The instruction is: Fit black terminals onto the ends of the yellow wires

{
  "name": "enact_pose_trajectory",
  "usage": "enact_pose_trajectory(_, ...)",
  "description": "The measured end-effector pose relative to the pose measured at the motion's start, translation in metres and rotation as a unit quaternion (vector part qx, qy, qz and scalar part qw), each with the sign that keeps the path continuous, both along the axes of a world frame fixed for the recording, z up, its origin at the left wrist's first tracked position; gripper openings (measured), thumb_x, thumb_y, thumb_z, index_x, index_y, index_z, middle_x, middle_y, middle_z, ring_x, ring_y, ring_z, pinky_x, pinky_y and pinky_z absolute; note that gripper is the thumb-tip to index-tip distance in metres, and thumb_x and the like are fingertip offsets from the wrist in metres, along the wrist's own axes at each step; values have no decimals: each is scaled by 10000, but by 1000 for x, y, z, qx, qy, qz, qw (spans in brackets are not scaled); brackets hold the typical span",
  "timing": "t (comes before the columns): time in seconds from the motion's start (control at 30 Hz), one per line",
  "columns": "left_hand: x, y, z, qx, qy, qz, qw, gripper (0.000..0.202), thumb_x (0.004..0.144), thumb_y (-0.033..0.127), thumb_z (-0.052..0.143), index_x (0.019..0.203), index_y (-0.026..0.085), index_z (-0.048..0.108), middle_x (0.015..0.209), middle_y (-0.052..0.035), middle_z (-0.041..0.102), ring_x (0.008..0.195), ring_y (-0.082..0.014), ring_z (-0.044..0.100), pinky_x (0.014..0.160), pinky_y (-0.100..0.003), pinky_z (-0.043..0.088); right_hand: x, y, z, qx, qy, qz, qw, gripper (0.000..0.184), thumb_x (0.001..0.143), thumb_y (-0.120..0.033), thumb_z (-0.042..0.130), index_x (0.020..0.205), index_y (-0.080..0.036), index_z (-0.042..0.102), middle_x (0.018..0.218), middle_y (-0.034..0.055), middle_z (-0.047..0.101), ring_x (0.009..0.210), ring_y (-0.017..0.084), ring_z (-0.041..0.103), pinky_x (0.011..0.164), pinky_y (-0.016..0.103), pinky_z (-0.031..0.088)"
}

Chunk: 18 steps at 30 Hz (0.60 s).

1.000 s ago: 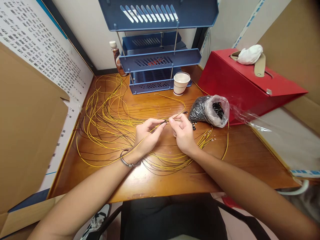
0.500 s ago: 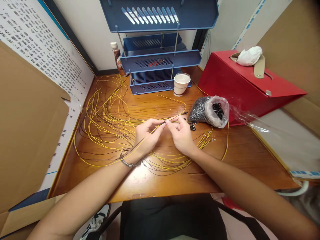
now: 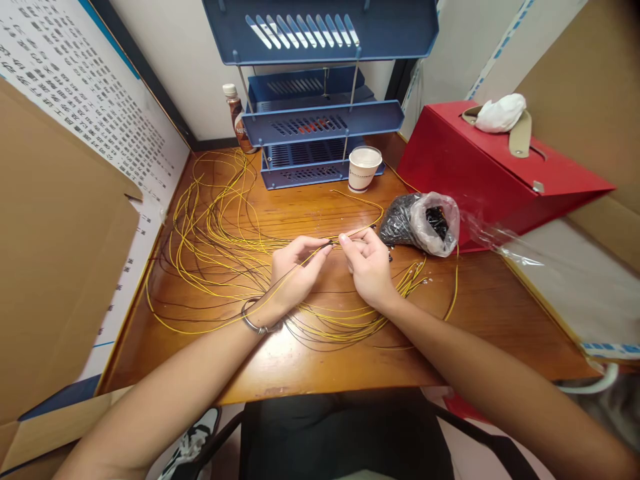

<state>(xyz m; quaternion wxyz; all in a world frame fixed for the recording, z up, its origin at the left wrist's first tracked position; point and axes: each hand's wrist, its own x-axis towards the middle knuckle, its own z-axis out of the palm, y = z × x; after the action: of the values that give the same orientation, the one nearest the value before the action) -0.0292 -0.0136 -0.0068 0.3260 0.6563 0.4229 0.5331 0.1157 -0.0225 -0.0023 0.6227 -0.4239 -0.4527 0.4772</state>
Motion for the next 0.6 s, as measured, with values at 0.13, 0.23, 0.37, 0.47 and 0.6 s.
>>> enact_pose_trajectory(0.13,1,-1,2,4,-7,-5,1000,143,862,289,739,937,170,761,920,-66,789,819,-157,750,773,-245,602,-1,-1,3,3,-11,6,1000,399,814,-538,733,835,-202,519,612,-70,498,439,47,338,423,218,245)
enact_pose_trajectory(0.23,2,-2,2,1,-2,-6,1000,125,861,283,738,926,179,765,890,-58,788,793,-158,746,750,-249,603,-2,-2,3,4,-23,21,1000,394,812,-527,736,830,-197,520,644,-49,538,465,53,376,441,215,262)
enact_pose_trajectory(0.37,1,-1,1,-5,4,-5,1000,144,862,307,739,928,183,768,891,-58,787,792,-163,743,751,-259,601,-2,-3,0,-5,-31,36,999,370,833,-512,721,857,-205,517,579,-77,473,446,57,329,435,219,223)
enact_pose_trajectory(0.47,1,0,-1,-1,1,-8,1000,165,867,316,737,955,179,766,931,-65,788,828,-165,747,776,-256,596,0,-2,-2,-7,-5,17,1000,361,843,-509,718,873,-214,513,526,-109,380,421,54,256,424,223,178)
enact_pose_trajectory(0.6,0,0,-3,1,4,0,1000,172,863,323,742,956,180,766,930,-67,787,820,-164,745,758,-252,591,1,-1,-2,-1,29,-9,1000,408,809,-531,751,846,-215,496,540,-111,374,429,46,270,429,218,192)
